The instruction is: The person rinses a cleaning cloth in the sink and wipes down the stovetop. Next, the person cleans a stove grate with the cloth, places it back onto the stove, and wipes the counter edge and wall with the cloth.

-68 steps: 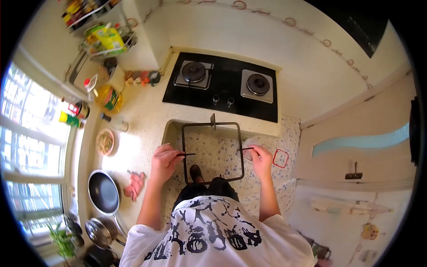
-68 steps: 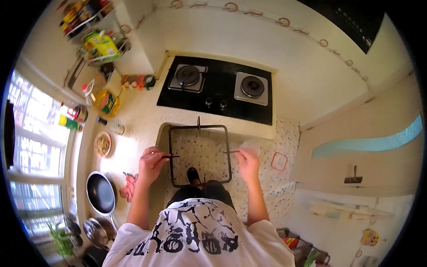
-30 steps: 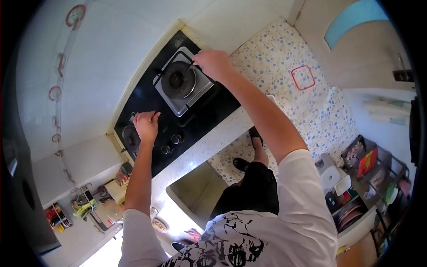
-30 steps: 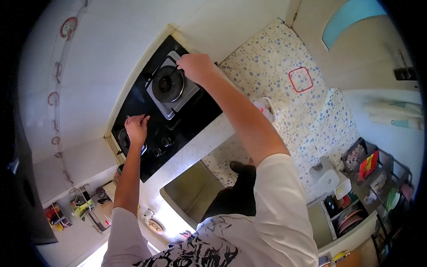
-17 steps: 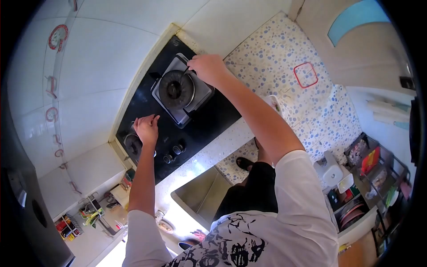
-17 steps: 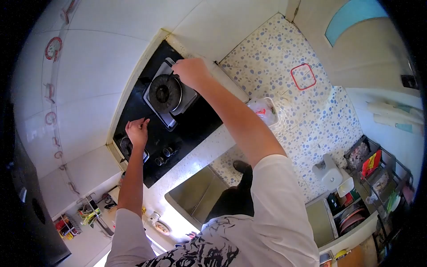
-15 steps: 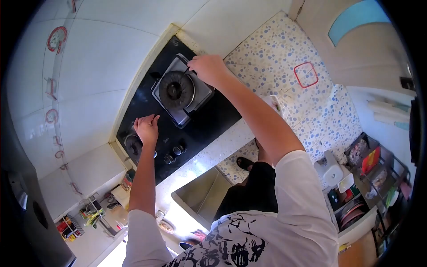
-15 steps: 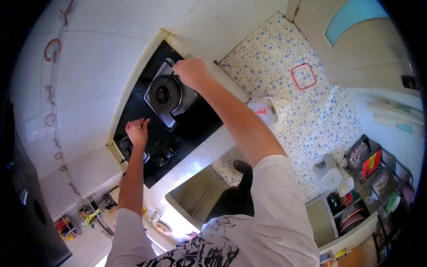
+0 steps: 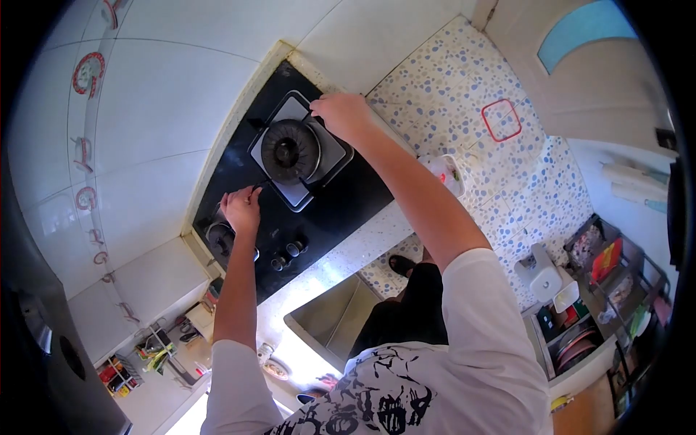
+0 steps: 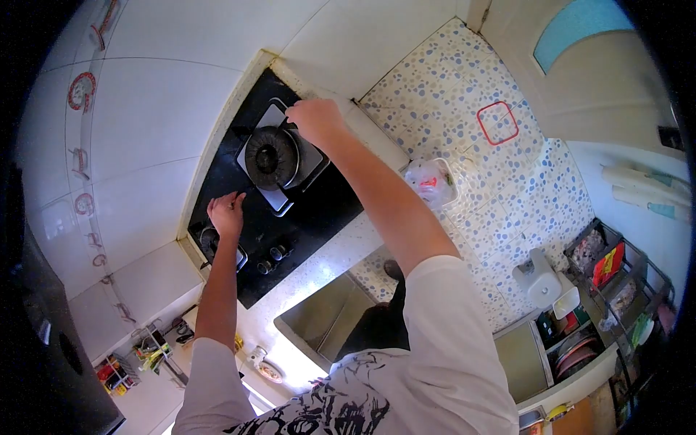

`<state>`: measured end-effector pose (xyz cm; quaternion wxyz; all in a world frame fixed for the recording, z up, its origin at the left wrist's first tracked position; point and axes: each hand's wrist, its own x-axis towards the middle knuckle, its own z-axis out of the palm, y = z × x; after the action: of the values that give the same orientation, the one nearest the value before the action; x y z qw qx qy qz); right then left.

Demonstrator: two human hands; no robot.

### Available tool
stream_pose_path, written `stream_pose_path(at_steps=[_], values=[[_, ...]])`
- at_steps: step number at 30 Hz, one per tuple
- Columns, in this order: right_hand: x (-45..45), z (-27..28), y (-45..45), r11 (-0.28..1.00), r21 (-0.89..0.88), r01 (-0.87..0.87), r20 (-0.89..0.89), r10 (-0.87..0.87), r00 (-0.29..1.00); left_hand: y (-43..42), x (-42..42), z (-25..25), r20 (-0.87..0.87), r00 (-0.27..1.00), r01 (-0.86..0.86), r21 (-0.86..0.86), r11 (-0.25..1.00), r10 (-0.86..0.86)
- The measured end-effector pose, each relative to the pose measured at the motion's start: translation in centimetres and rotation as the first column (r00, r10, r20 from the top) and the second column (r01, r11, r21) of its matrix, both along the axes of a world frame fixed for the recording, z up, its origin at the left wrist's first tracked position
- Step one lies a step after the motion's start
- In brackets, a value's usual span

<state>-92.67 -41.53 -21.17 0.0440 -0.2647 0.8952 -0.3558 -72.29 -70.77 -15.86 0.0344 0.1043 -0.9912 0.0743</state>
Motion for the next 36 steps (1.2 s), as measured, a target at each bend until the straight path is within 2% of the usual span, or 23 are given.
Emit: stream_pose_path(at_steps=[2, 11, 26, 30, 32, 36], values=[[0.0, 0.0, -0.1, 1.000, -0.016, 0.011, -0.010, -0.012, 1.000, 0.5, -0.1, 0.3, 0.050, 0.997, -0.051, 0.021, 0.998, 0.050], [0.6, -0.3, -0.3, 0.999, -0.001, 0.034, -0.058, -0.034, 0.998, 0.6, -0.1, 0.1, 0.018, 1.000, 0.020, -0.048, 0.999, -0.019], [0.7, -0.1, -0.4, 0.997, 0.003, 0.077, -0.061, -0.077, 0.995, 1.3, -0.3, 0.3, 0.067, 0.996, -0.042, -0.125, 0.991, 0.051], [0.9, 0.0, -0.5, 0.993, 0.024, 0.113, -0.023, -0.113, 0.993, 1.4, -0.5, 0.7, 0.111, 0.989, -0.090, -0.102, 0.991, 0.101], [1.7, -0.1, 0.4, 0.988, -0.040, 0.150, -0.015, -0.151, 0.988, 1.7, -0.4, 0.9, 0.114, 0.984, -0.128, -0.067, 0.989, 0.136], [5.1, -0.8, 2.5, 0.915, -0.257, 0.310, 0.043, -0.310, 0.950, 2.7, 1.5, 1.7, 0.009, 0.973, -0.229, 0.141, 0.963, 0.230]])
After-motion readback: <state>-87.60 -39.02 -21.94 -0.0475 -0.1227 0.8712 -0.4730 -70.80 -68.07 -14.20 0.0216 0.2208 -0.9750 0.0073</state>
